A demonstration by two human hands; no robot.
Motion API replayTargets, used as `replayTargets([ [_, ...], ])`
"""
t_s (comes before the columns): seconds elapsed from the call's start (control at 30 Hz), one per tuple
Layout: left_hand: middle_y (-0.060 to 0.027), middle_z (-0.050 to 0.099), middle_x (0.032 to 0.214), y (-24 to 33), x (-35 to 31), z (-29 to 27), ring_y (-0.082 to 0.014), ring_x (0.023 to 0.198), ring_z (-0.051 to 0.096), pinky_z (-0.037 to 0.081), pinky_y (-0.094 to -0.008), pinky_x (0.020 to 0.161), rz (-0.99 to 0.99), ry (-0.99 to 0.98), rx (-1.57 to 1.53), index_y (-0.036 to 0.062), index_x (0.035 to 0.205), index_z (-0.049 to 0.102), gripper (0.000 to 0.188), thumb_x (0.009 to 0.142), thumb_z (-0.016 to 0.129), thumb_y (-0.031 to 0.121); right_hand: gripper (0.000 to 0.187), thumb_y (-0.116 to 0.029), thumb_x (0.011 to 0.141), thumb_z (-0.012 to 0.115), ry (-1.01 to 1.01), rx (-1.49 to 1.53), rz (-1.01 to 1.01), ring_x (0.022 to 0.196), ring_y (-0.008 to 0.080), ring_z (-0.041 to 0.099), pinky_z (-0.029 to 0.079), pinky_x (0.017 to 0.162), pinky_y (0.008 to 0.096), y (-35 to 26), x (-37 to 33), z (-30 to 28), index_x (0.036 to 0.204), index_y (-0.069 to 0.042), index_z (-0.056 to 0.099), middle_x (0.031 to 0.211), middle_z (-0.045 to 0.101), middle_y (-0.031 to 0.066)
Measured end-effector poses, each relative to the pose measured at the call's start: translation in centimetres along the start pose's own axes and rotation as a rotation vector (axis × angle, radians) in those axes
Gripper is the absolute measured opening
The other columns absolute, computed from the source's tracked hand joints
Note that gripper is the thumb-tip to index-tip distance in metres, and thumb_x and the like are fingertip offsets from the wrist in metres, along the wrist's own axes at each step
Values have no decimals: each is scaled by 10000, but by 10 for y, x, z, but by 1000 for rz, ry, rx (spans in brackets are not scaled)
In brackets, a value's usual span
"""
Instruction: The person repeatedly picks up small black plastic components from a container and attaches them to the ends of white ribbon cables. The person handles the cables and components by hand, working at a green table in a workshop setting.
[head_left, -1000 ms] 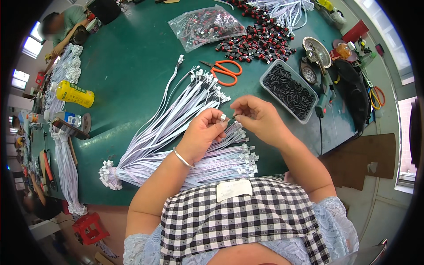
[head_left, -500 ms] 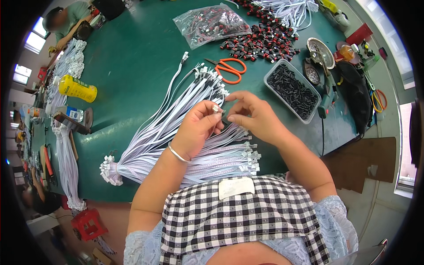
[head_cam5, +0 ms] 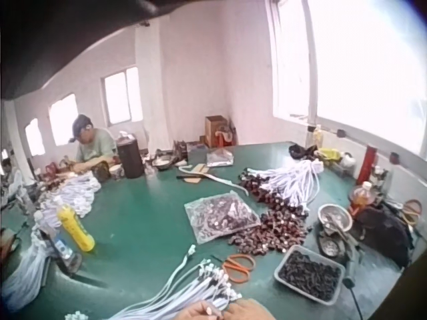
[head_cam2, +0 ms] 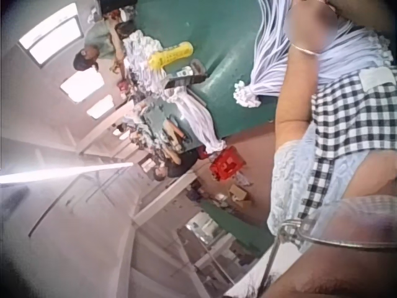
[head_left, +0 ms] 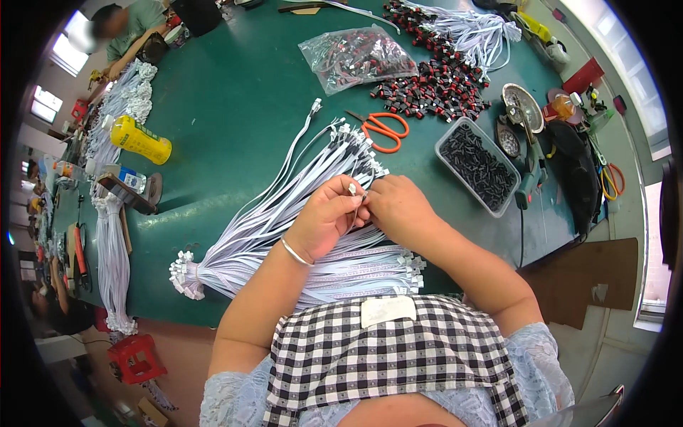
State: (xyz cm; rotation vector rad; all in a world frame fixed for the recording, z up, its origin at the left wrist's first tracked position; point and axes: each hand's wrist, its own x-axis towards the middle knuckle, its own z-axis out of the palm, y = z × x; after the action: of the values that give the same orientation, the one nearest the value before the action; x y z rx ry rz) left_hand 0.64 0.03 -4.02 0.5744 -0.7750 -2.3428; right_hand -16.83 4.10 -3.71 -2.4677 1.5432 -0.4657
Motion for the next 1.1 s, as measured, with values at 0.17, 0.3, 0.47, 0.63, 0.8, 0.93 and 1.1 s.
replayTargets([
  [0.17, -47, 591, 854, 0, -2, -2, -143, 736, 579, 470, -256, 667, -12, 6, -10, 56, 955, 568, 100, 855, 568, 57, 94, -53, 731, 590, -95, 9, 0, 833, 263, 577, 463, 751, 376, -1, -1, -3, 821, -44, 615, 835, 596, 95],
  [0.3, -25, 577, 836, 0, -1, 6, -122, 737, 562, 465, -245, 678, -66, 40, 69, 36, 1031, 578, 170, 861, 563, 43, 189, -47, 771, 604, 39, 412, 193, 784, 264, 589, 481, 704, 347, 16, -6, -20, 952, 2, 629, 837, 600, 111],
  [0.47, -14, 571, 840, -6, -1, 7, -111, 737, 549, 451, -235, 680, -78, 50, 213, 38, 1049, 574, 173, 882, 541, 10, 178, -39, 883, 561, 173, 1279, 606, 808, 136, 608, 498, 731, 258, 14, -15, -35, 1036, 30, 620, 862, 624, 70],
  [0.63, -14, 559, 853, -10, 1, 5, -116, 743, 547, 432, -238, 662, -61, 32, 189, 75, 995, 543, 111, 895, 543, 27, 146, -3, 894, 533, 247, 1361, 569, 840, 124, 606, 498, 771, 259, 5, -15, -31, 1013, 22, 614, 922, 611, 55],
  [0.8, -8, 548, 826, -10, 2, 5, -111, 741, 542, 426, -236, 658, -87, 30, 194, 90, 976, 531, 94, 901, 541, 35, 137, 11, 883, 536, 263, 1122, 466, 848, 126, 601, 496, 777, 253, -3, -15, -27, 986, 33, 623, 970, 575, 53],
  [0.93, -6, 540, 845, -10, 1, 4, -92, 737, 545, 446, -216, 655, -90, 24, 172, 59, 990, 536, 82, 911, 534, 35, 139, 28, 865, 543, 277, 1085, 467, 851, 124, 594, 493, 774, 244, -3, -15, -26, 974, 41, 628, 969, 565, 59],
  [1.1, -8, 534, 858, -11, 2, 3, -88, 738, 547, 455, -207, 654, -82, 11, 142, 45, 998, 540, 82, 917, 533, 34, 147, 13, 827, 578, 312, 920, 408, 811, 139, 596, 482, 710, 258, -4, -18, -26, 942, -5, 668, 911, 597, 69],
])
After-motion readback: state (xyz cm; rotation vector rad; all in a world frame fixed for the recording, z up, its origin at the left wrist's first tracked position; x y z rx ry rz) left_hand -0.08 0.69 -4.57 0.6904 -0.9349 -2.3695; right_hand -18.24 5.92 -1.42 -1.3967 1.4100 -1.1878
